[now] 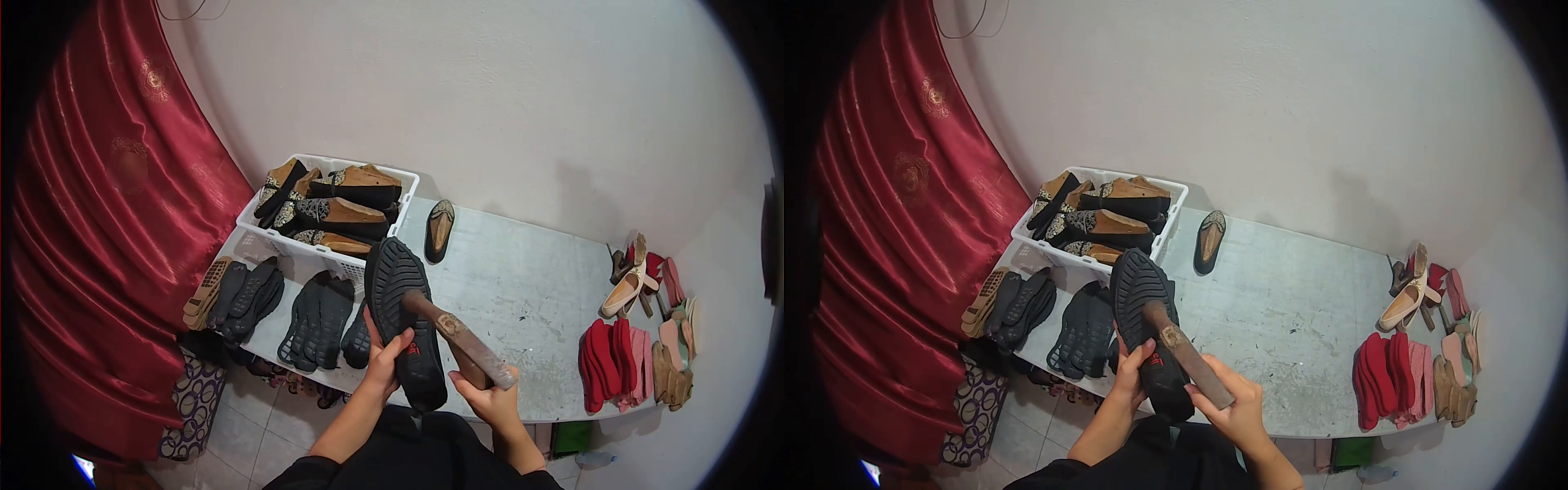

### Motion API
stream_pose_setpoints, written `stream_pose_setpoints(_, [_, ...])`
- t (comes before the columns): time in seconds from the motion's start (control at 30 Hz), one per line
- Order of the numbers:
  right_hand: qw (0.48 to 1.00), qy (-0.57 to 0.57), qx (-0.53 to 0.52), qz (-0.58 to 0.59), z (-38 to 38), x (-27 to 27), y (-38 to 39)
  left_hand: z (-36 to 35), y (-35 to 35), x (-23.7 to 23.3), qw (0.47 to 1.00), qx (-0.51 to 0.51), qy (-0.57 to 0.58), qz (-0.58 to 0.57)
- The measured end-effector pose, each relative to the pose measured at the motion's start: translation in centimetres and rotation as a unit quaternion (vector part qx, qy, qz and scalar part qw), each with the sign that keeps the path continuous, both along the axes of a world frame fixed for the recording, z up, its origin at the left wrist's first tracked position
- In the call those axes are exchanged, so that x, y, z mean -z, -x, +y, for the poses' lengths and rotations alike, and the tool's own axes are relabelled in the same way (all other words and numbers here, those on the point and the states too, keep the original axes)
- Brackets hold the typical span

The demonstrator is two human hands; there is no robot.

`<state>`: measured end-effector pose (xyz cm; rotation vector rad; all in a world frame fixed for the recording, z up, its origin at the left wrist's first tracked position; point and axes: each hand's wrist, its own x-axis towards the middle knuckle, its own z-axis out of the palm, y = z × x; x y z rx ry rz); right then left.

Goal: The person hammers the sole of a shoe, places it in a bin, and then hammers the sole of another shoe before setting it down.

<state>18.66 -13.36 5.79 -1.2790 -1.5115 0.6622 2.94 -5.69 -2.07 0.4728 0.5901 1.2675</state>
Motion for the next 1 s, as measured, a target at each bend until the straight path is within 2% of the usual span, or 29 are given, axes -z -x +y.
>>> stream_pose_setpoints(0.07, [0.999,-0.001,0.014,-0.029,0.2,-0.3,0.1,0.3,0.0,0.0,1.000,-0.008,-0.003,-0.023])
stream_pose_setpoints(0.2, [1.000,0.010,0.012,-0.001,-0.6,1.0,-0.4,0.2,0.0,-0.1,0.999,-0.025,-0.021,-0.021])
stream_pose_setpoints(0.27, [0.999,0.022,-0.011,-0.041,-0.4,0.4,-0.2,0.2,-0.1,-1.1,0.999,-0.035,-0.018,-0.009])
stream_pose_setpoints(0.43, [0.999,-0.034,0.025,0.000,-0.5,-0.1,0.6,0.6,0.1,-0.3,0.999,-0.021,-0.017,-0.034])
stream_pose_setpoints(0.57, [1.000,0.006,0.024,-0.014,-0.8,-0.2,0.3,0.6,-0.1,-0.8,0.998,-0.051,-0.041,0.004])
stream_pose_setpoints(0.73, [0.999,0.000,0.001,-0.032,-1.0,0.6,-0.4,1.0,-0.1,-0.4,0.997,-0.062,-0.033,-0.004])
stream_pose_setpoints(0.8, [0.999,0.047,-0.004,-0.009,-0.8,0.5,-0.5,1.2,-0.1,-0.7,0.996,-0.074,-0.045,0.010])
stream_pose_setpoints(1.0, [0.998,0.058,-0.030,-0.020,-1.5,-0.1,-0.7,1.9,0.4,-0.4,0.996,-0.082,-0.025,-0.004])
